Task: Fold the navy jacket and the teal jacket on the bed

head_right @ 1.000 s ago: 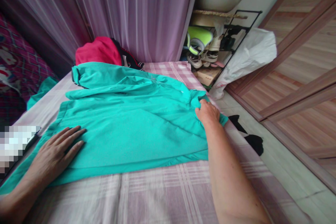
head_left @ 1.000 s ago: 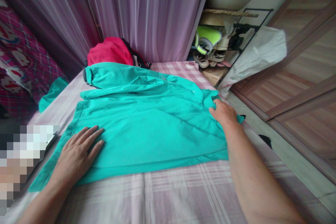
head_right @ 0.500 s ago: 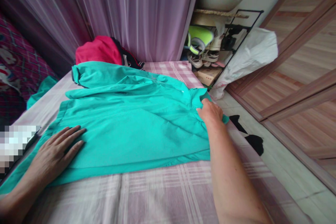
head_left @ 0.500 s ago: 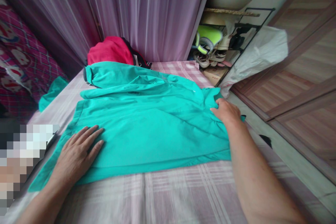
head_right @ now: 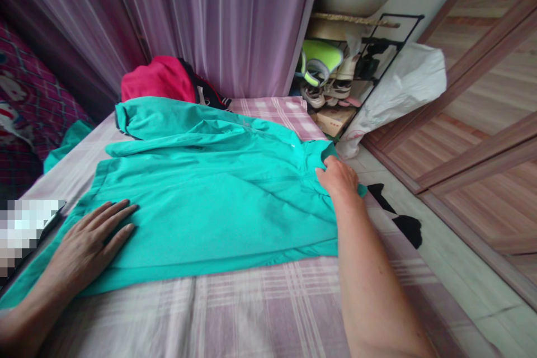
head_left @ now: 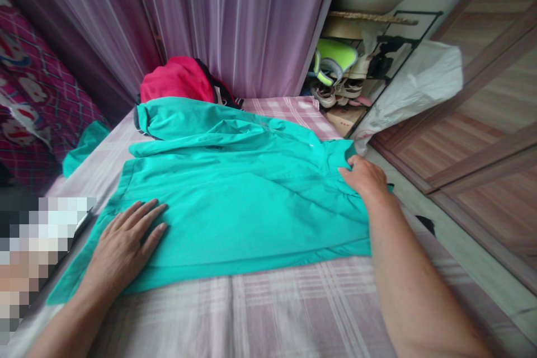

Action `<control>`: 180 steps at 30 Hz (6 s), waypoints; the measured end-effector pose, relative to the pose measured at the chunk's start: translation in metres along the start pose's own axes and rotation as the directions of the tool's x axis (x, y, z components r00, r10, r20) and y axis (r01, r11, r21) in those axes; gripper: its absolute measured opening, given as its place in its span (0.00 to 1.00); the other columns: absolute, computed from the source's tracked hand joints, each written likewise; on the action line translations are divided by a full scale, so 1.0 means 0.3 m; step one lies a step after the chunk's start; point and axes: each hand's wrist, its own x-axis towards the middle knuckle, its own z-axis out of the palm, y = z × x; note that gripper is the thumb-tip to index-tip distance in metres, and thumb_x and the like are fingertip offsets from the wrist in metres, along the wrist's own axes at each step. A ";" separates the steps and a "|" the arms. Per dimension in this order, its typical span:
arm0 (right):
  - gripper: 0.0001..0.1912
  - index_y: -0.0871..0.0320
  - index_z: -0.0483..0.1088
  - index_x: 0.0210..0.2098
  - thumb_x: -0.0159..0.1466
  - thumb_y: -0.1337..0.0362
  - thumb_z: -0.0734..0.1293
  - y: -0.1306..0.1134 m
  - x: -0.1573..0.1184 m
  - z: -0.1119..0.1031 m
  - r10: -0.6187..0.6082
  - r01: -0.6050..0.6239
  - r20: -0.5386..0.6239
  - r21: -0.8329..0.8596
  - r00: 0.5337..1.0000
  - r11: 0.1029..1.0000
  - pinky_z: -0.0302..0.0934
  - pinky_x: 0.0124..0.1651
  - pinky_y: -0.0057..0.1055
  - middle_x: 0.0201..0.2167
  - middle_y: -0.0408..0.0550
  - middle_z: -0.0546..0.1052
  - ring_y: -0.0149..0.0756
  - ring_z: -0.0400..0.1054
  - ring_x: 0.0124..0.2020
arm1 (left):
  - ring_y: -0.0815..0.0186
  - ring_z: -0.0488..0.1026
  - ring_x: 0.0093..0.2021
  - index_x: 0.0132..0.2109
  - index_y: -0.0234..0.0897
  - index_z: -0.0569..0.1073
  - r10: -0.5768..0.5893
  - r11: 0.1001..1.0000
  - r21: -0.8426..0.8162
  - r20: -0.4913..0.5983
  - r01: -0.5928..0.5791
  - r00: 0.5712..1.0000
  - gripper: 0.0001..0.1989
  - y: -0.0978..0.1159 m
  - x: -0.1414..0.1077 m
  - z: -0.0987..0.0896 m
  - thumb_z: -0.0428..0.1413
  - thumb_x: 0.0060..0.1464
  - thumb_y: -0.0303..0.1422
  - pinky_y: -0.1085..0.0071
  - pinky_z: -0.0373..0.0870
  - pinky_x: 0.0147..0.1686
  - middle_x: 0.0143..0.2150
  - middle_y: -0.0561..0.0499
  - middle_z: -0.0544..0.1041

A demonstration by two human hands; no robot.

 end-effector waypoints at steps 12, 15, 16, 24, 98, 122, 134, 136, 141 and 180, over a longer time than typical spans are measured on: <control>0.22 0.59 0.71 0.55 0.66 0.56 0.63 0.002 0.005 0.051 0.066 -0.066 0.002 0.083 0.998 0.994 0.62 0.43 0.42 0.46 0.62 0.77 0.52 0.72 0.45 | 0.46 0.63 0.66 0.62 0.41 0.71 0.010 1.000 0.010 -0.020 -0.009 1.000 0.32 0.015 -0.002 -0.001 0.39 0.64 0.53 0.45 0.61 0.63 0.64 0.45 0.71; 0.25 0.62 0.70 0.57 0.66 0.54 0.61 0.022 0.006 0.068 0.014 -0.009 -0.050 0.109 0.999 0.994 0.60 0.39 0.43 0.45 0.67 0.77 0.53 0.72 0.41 | 0.46 0.63 0.66 0.62 0.42 0.72 -0.003 1.000 0.008 -0.025 0.003 1.000 0.31 0.036 -0.001 -0.010 0.40 0.64 0.52 0.45 0.61 0.63 0.64 0.44 0.72; 0.27 0.64 0.70 0.57 0.66 0.54 0.61 0.028 0.006 0.070 -0.010 0.019 -0.083 0.116 0.997 0.993 0.58 0.37 0.44 0.44 0.70 0.77 0.54 0.72 0.40 | 0.46 0.63 0.66 0.61 0.41 0.72 -0.009 1.000 0.010 -0.025 0.009 1.000 0.30 0.043 0.000 -0.013 0.40 0.65 0.52 0.45 0.61 0.63 0.64 0.44 0.72; 0.31 0.65 0.64 0.63 0.70 0.50 0.56 -0.142 -0.074 -0.007 -0.298 0.412 -0.507 0.128 0.809 0.902 0.58 0.53 0.52 0.63 0.70 0.66 0.61 0.62 0.61 | 0.47 0.63 0.66 0.61 0.42 0.72 -0.066 0.997 0.033 -0.002 0.066 0.998 0.28 0.090 0.003 -0.035 0.42 0.65 0.50 0.44 0.61 0.63 0.64 0.44 0.72; 0.16 0.51 0.60 0.24 0.62 0.53 0.68 -0.450 -0.377 0.052 -0.453 0.774 -0.628 0.509 0.633 0.376 0.59 0.28 0.29 0.20 0.38 0.67 0.31 0.62 0.21 | 0.71 0.60 0.27 0.28 0.40 0.63 -0.377 0.439 -0.887 -0.038 0.142 0.926 0.16 0.341 -0.021 -0.097 0.60 0.54 0.42 0.73 0.57 0.28 0.25 0.57 0.64; 0.09 0.56 0.70 0.34 0.62 0.57 0.64 -0.455 -0.340 0.097 -0.566 0.719 -0.457 0.543 0.686 0.434 0.67 0.40 0.36 0.33 0.51 0.77 0.40 0.71 0.35 | 0.66 0.72 0.36 0.34 0.40 0.68 -0.371 0.780 -0.606 -0.249 0.155 0.895 0.09 0.256 -0.018 -0.090 0.54 0.59 0.40 0.69 0.69 0.40 0.33 0.51 0.75; 0.37 0.63 0.51 0.71 0.68 0.51 0.62 -0.458 -0.358 0.127 -0.791 0.858 -0.457 -0.103 0.408 0.502 0.29 0.68 0.65 0.71 0.65 0.54 0.55 0.43 0.72 | 0.48 0.46 0.74 0.71 0.36 0.56 -0.078 0.995 0.043 -0.176 0.086 0.981 0.31 0.242 -0.027 -0.030 0.45 0.66 0.44 0.41 0.40 0.69 0.72 0.40 0.58; 0.37 0.63 0.53 0.70 0.68 0.51 0.63 -0.460 -0.359 0.127 -0.791 0.857 -0.453 -0.103 0.412 0.506 0.28 0.68 0.64 0.71 0.65 0.54 0.55 0.43 0.72 | 0.48 0.46 0.74 0.71 0.36 0.56 -0.075 0.995 0.055 -0.167 0.085 0.983 0.31 0.242 -0.025 -0.029 0.45 0.66 0.44 0.40 0.40 0.69 0.72 0.40 0.58; 0.37 0.60 0.53 0.70 0.68 0.52 0.64 -0.465 -0.364 0.123 -0.790 0.855 -0.428 -0.072 0.438 0.513 0.28 0.68 0.64 0.72 0.63 0.54 0.54 0.43 0.72 | 0.47 0.44 0.74 0.72 0.31 0.52 -0.081 0.992 0.081 -0.165 0.095 0.983 0.35 0.243 -0.020 -0.010 0.44 0.65 0.47 0.42 0.41 0.69 0.73 0.37 0.55; 0.22 0.60 0.68 0.61 0.68 0.67 0.61 -0.447 -0.388 0.076 -0.719 0.802 -0.387 0.102 0.577 0.589 0.57 0.61 0.39 0.62 0.57 0.71 0.42 0.65 0.59 | 0.48 0.60 0.68 0.65 0.34 0.67 -0.090 0.994 0.045 -0.088 0.095 0.992 0.31 0.223 0.020 0.009 0.42 0.64 0.47 0.44 0.51 0.66 0.66 0.38 0.68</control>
